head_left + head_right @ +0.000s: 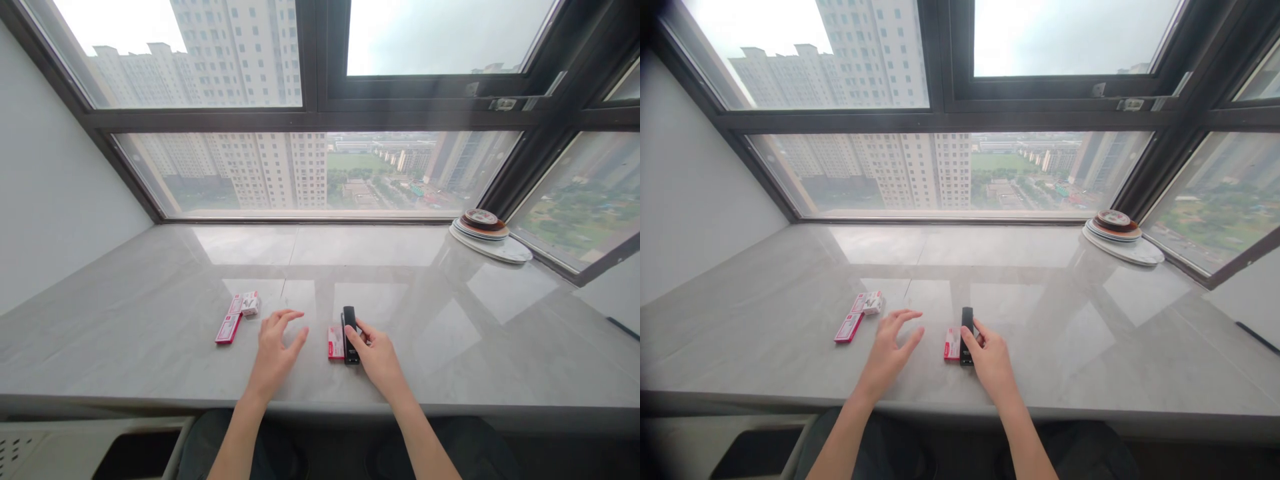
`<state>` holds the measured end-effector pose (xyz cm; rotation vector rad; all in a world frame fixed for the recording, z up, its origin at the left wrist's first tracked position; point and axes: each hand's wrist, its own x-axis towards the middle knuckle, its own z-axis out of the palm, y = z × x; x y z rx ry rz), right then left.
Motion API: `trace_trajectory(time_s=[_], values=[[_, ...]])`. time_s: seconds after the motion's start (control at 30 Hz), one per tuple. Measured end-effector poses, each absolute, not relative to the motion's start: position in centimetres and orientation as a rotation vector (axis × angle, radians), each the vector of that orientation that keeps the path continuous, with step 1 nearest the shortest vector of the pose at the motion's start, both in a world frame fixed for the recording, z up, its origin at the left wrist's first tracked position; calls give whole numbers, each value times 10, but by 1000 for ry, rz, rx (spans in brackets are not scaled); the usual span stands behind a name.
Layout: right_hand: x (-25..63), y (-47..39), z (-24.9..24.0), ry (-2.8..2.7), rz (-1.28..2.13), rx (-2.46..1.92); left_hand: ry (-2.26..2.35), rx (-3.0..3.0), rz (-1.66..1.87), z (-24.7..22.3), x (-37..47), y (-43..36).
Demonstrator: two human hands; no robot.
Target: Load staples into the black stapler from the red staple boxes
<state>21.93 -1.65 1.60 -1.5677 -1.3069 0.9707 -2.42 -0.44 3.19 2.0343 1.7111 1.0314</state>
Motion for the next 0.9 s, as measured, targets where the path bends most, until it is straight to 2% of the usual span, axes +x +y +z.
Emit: trace_trajectory(time_s=[0.1,0.17,0.3,0.47,0.73,0.9], values=[[220,-16,14,-1297,988,-1575,2474,1687,1126,22,-77,4],[221,-15,12,-1284,1011,-1568,2555,1599,990,16,-115,8],[221,-14,11,-1251,1054,-1548,2203,1764,709,15,-158,8],[220,-16,16,-1219,1049,-1542,1740,1913,447,36,-139,-1],[218,-13,12,-1232,1021,-1542,1319,2143,711,57,-37,5],[220,-8,7,-1253,1025,-1517,1131,2220,709,51,13,6]])
